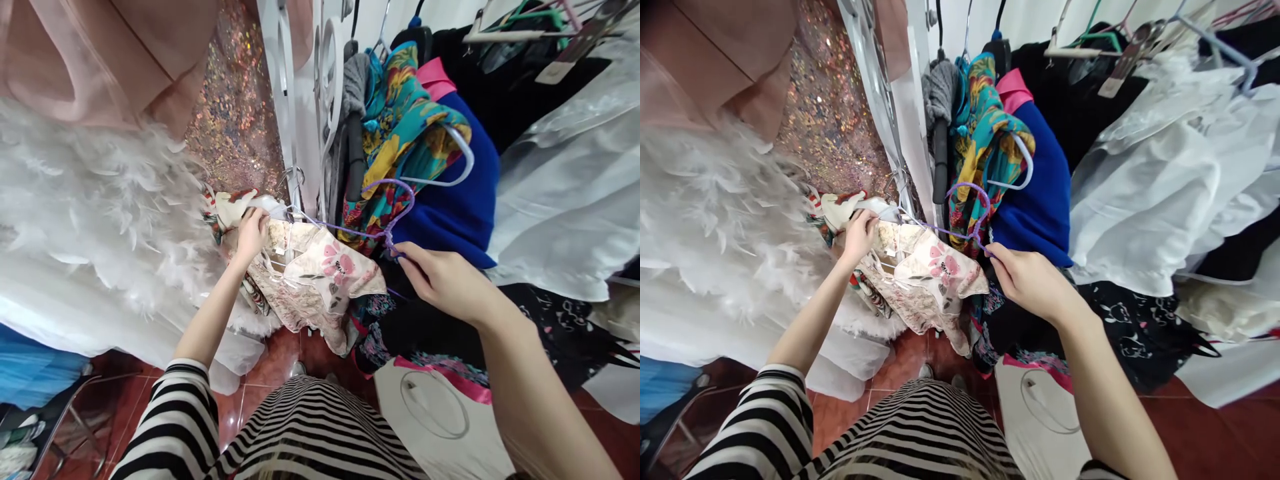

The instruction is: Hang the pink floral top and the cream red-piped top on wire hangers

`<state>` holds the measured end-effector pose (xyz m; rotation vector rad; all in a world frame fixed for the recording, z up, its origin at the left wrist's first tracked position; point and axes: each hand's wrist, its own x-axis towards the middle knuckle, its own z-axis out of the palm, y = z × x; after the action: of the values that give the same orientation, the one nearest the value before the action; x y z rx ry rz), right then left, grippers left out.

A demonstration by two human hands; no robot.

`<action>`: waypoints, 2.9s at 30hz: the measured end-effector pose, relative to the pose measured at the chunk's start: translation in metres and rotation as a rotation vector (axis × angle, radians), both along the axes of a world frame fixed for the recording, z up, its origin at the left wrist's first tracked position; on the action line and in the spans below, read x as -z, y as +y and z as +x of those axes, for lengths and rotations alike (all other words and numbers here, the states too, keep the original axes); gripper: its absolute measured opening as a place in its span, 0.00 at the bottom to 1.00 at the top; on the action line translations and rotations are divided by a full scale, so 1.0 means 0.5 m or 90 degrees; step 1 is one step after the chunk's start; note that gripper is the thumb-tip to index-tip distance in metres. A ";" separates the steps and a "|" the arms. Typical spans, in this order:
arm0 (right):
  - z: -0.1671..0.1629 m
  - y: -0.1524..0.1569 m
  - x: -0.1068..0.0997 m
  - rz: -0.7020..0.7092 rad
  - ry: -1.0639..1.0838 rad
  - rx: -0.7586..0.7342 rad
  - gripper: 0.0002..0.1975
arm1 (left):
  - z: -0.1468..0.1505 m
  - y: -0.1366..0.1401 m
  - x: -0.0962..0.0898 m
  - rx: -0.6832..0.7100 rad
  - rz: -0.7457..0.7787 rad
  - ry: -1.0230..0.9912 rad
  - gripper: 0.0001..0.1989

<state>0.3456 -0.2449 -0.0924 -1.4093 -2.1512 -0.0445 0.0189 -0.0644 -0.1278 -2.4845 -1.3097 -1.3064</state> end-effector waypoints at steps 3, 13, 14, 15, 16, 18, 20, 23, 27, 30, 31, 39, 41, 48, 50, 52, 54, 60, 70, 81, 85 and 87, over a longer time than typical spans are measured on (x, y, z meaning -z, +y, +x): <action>0.002 -0.011 -0.021 -0.028 0.018 -0.042 0.14 | -0.004 -0.005 -0.004 -0.002 -0.009 0.000 0.08; -0.019 -0.076 -0.076 -0.030 -0.004 -0.112 0.18 | 0.019 0.003 0.012 -0.006 -0.039 -0.049 0.09; -0.027 -0.073 -0.081 -0.012 -0.020 -0.090 0.18 | 0.021 0.002 0.013 -0.006 -0.045 -0.061 0.08; -0.035 -0.067 -0.085 0.006 -0.035 -0.066 0.19 | 0.022 0.002 0.013 -0.002 -0.054 -0.073 0.08; -0.043 -0.059 -0.088 0.023 -0.046 -0.040 0.19 | 0.022 0.001 0.013 0.004 -0.067 -0.087 0.08; -0.052 -0.033 -0.087 0.048 -0.050 0.019 0.18 | 0.017 -0.003 0.013 0.010 -0.090 -0.130 0.06; -0.054 0.000 -0.076 0.058 -0.035 0.075 0.17 | 0.009 -0.012 0.015 0.002 -0.100 -0.186 0.03; -0.051 0.053 -0.042 0.042 -0.006 0.113 0.15 | -0.010 -0.032 0.026 -0.016 -0.089 -0.252 0.07; -0.059 0.103 0.005 -0.017 0.041 0.068 0.12 | -0.042 -0.063 0.038 -0.021 -0.095 -0.305 0.07; -0.083 0.128 0.026 -0.071 0.076 0.032 0.11 | -0.066 -0.081 0.033 -0.023 -0.142 -0.373 0.08; -0.092 0.136 0.030 -0.086 0.089 0.019 0.10 | -0.072 -0.087 0.029 -0.022 -0.163 -0.397 0.08; -0.155 0.215 0.058 -0.074 0.194 -0.034 0.06 | -0.111 -0.147 -0.005 0.116 -0.426 -0.502 0.13; -0.165 0.227 0.064 -0.049 0.228 -0.035 0.06 | -0.121 -0.166 -0.012 0.192 -0.479 -0.507 0.15; -0.182 0.239 0.072 0.014 0.313 -0.032 0.06 | -0.153 -0.190 -0.023 0.280 -0.510 -0.500 0.19; -0.187 0.241 0.071 0.023 0.316 -0.028 0.06 | -0.153 -0.185 -0.018 0.272 -0.516 -0.504 0.18; -0.189 0.241 0.067 0.044 0.316 -0.015 0.06 | -0.149 -0.178 -0.014 0.260 -0.525 -0.512 0.19; -0.189 0.237 0.063 0.070 0.315 -0.002 0.06 | -0.143 -0.171 -0.010 0.248 -0.535 -0.513 0.21; -0.176 0.203 0.055 0.066 0.318 -0.012 0.06 | -0.119 -0.153 -0.006 0.212 -0.511 -0.545 0.20; -0.159 0.164 0.048 -0.173 0.357 -0.175 0.22 | -0.075 -0.123 0.007 0.149 -0.545 -0.492 0.16; -0.172 0.152 0.054 -0.284 0.625 -0.309 0.23 | -0.059 -0.120 0.030 0.091 -0.420 -0.435 0.16; -0.185 0.145 0.055 -0.219 0.682 -0.282 0.22 | -0.033 -0.152 0.018 0.159 -0.374 -0.312 0.16; -0.201 0.143 0.057 -0.176 0.694 -0.254 0.23 | -0.010 -0.171 0.008 0.206 -0.362 -0.219 0.17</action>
<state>0.2453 -0.1733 -0.1209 -0.7710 -1.4515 0.9669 0.0142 -0.1499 -0.1319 -3.0583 -1.5830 -1.6891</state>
